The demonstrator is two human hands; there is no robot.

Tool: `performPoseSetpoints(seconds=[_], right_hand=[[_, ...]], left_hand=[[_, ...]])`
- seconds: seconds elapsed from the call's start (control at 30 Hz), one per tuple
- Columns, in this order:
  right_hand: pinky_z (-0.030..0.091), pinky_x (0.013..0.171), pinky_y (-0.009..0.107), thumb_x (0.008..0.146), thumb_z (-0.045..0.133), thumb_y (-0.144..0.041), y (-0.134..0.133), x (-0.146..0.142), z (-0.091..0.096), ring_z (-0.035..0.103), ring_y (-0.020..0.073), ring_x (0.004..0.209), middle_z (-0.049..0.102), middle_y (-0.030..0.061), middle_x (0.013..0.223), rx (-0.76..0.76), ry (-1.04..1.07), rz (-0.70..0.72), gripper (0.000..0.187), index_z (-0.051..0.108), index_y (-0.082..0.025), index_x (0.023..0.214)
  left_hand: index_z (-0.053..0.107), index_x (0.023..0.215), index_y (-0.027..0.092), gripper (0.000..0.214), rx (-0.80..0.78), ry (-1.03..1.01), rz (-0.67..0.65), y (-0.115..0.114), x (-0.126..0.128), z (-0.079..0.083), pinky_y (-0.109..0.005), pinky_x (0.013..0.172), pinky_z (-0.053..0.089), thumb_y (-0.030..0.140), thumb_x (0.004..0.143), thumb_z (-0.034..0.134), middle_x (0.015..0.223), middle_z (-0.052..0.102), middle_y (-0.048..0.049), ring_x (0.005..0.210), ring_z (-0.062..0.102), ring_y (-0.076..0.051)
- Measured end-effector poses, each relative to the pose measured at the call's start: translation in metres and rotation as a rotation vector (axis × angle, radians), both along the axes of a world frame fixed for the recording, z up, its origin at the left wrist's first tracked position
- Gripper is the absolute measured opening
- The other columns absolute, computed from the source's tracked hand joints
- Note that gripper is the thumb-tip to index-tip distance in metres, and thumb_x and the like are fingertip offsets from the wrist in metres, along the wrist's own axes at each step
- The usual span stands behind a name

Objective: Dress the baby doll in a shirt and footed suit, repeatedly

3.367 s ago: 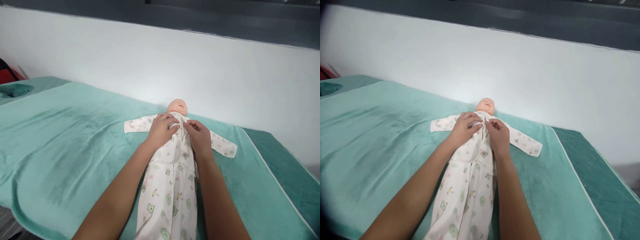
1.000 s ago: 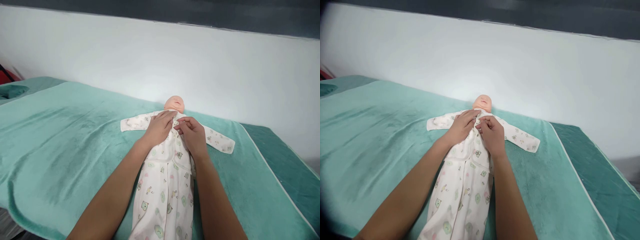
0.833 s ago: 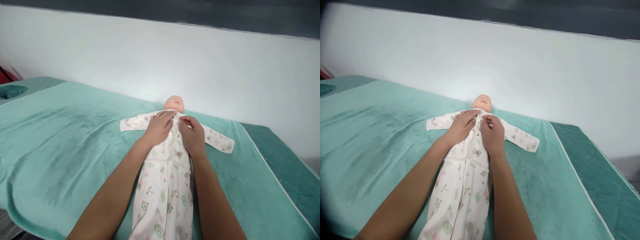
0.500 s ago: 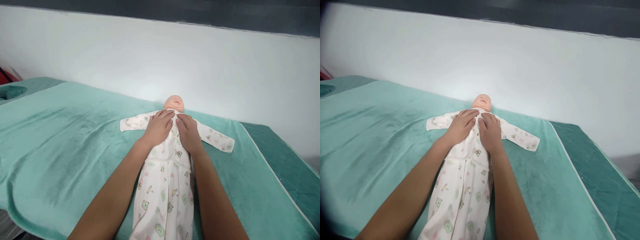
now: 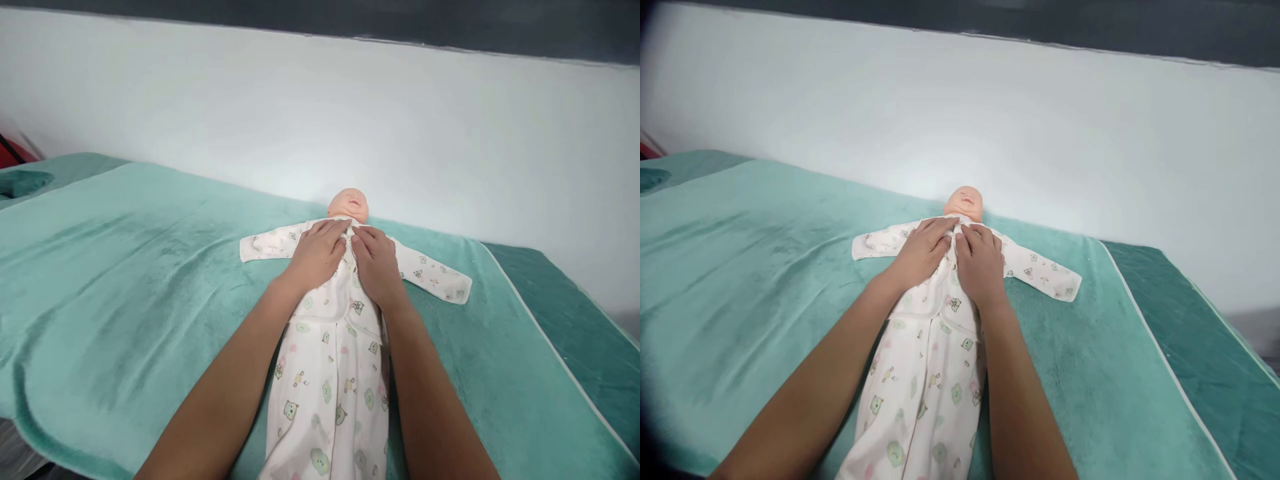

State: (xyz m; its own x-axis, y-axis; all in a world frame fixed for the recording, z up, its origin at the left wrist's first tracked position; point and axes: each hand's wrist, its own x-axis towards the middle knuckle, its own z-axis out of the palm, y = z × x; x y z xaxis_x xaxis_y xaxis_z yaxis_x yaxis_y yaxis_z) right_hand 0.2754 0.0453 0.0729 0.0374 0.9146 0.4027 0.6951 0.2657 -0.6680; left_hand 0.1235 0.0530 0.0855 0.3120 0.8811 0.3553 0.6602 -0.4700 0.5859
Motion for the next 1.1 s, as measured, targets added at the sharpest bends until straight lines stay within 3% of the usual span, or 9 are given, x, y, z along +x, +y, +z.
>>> performPoseSetpoints(seconds=[0.27, 0.47, 0.63, 0.77, 0.97, 1.1], right_hand=[[0.02, 0.123, 0.052, 0.096, 0.045, -0.04, -0.001, 0.002, 0.002, 0.039, 0.0269, 0.144, 0.051, 0.0099, 0.149, -0.085, 0.061, 0.068, 0.045, 0.061, -0.025, 0.136], [0.033, 0.119, 0.049, 0.091, 0.06, -0.042, -0.052, -0.004, -0.01, 0.041, 0.025, 0.141, 0.051, 0.0098, 0.147, 0.026, 0.217, 0.038, 0.045, 0.056, -0.026, 0.133], [0.044, 0.105, 0.048, 0.085, 0.07, -0.035, -0.09, -0.01, -0.01, 0.051, 0.027, 0.123, 0.056, 0.0105, 0.126, 0.225, 0.111, -0.046, 0.032, 0.059, -0.025, 0.113], [0.049, 0.085, 0.041, 0.087, 0.066, -0.033, -0.088, -0.013, -0.001, 0.058, 0.0244, 0.1, 0.06, 0.0081, 0.105, 0.183, -0.035, -0.061, 0.019, 0.056, -0.023, 0.1], [0.041, 0.071, 0.034, 0.087, 0.061, -0.031, -0.076, -0.018, 0.007, 0.055, 0.0219, 0.081, 0.062, 0.0058, 0.09, 0.07, -0.216, -0.173, 0.011, 0.055, -0.022, 0.088], [0.037, 0.066, 0.032, 0.086, 0.055, -0.025, -0.075, -0.016, 0.012, 0.052, 0.0178, 0.071, 0.06, 0.0018, 0.077, 0.015, -0.148, -0.147, 0.01, 0.054, -0.022, 0.077]], left_hand=[[0.056, 0.14, 0.026, 0.044, 0.05, -0.132, -0.073, 0.0, -0.006, -0.01, -0.043, 0.123, 0.03, 0.026, 0.1, 0.037, 0.151, 0.054, -0.0012, 0.143, 0.041, -0.02], [0.069, 0.12, 0.025, 0.032, 0.061, -0.377, -0.062, -0.013, -0.014, -0.019, -0.04, 0.119, 0.037, 0.022, 0.095, 0.049, 0.139, 0.064, -0.003, 0.137, 0.05, -0.019], [0.071, 0.109, 0.024, 0.025, 0.095, -0.453, -0.083, -0.025, -0.017, -0.014, -0.039, 0.109, 0.045, 0.02, 0.093, 0.053, 0.122, 0.071, -0.0038, 0.123, 0.059, -0.02], [0.072, 0.092, 0.024, 0.012, 0.116, -0.366, -0.112, -0.031, -0.016, -0.006, -0.04, 0.105, 0.046, 0.022, 0.09, 0.06, 0.108, 0.072, -0.0029, 0.113, 0.059, -0.021], [0.071, 0.084, 0.025, 0.012, 0.011, -0.27, -0.141, -0.033, -0.015, 0.0, -0.042, 0.106, 0.044, 0.018, 0.087, 0.061, 0.115, 0.066, -0.0027, 0.119, 0.054, -0.022], [0.071, 0.084, 0.025, 0.01, -0.086, -0.295, -0.161, -0.035, -0.016, 0.001, -0.037, 0.093, 0.051, 0.024, 0.088, 0.062, 0.12, 0.063, -0.0034, 0.123, 0.051, -0.024]])
